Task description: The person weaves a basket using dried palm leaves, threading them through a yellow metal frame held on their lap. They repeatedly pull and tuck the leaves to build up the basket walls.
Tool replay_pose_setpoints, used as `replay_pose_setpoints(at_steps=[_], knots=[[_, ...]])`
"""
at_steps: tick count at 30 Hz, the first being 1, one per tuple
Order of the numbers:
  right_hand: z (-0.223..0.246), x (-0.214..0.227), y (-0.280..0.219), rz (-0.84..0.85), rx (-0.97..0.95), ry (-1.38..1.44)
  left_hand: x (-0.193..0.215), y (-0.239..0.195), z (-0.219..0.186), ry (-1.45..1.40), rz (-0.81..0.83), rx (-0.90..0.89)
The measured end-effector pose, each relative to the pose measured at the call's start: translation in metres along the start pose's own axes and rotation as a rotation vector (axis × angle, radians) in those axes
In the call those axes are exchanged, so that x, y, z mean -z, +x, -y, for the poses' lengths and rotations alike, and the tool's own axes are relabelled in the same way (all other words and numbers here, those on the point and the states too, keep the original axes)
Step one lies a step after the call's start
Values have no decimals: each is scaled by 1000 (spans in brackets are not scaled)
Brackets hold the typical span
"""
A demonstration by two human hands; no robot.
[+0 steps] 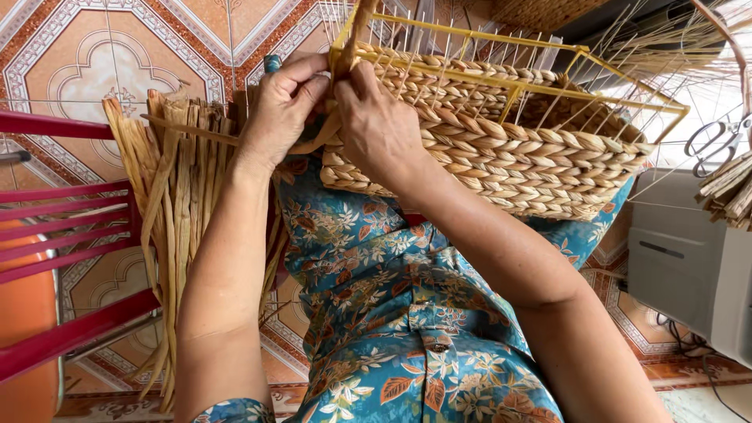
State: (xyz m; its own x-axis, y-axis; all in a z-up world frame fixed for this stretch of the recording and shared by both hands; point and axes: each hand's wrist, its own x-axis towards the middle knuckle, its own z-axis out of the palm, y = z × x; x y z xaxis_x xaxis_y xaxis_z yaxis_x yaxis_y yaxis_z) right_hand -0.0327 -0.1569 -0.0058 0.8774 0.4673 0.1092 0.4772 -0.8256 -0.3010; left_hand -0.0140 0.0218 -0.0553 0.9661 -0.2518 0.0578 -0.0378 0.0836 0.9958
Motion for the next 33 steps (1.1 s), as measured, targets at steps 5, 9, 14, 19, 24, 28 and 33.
replay_pose_setpoints(at_steps=[5,9,14,19,24,28,33], knots=[[-3,-3,7,18,5,-4,6,8,-8,139,-49,111],[-8,-3,-7,-131,61,56,-3,9,8,319,-96,-12],[-11,20,-25,-215,104,425,-26,6,37,-80,-517,221],[-27,48,-52,-367,63,693,-22,-9,45,-933,-558,209],[-34,39,-58,-285,-132,1053,-19,-16,49,-289,-304,-3],[-39,39,-57,-226,-44,971,-17,5,72,-21,-496,17],[-55,51,-49,-255,24,907,5,-6,72,-1005,-638,73]])
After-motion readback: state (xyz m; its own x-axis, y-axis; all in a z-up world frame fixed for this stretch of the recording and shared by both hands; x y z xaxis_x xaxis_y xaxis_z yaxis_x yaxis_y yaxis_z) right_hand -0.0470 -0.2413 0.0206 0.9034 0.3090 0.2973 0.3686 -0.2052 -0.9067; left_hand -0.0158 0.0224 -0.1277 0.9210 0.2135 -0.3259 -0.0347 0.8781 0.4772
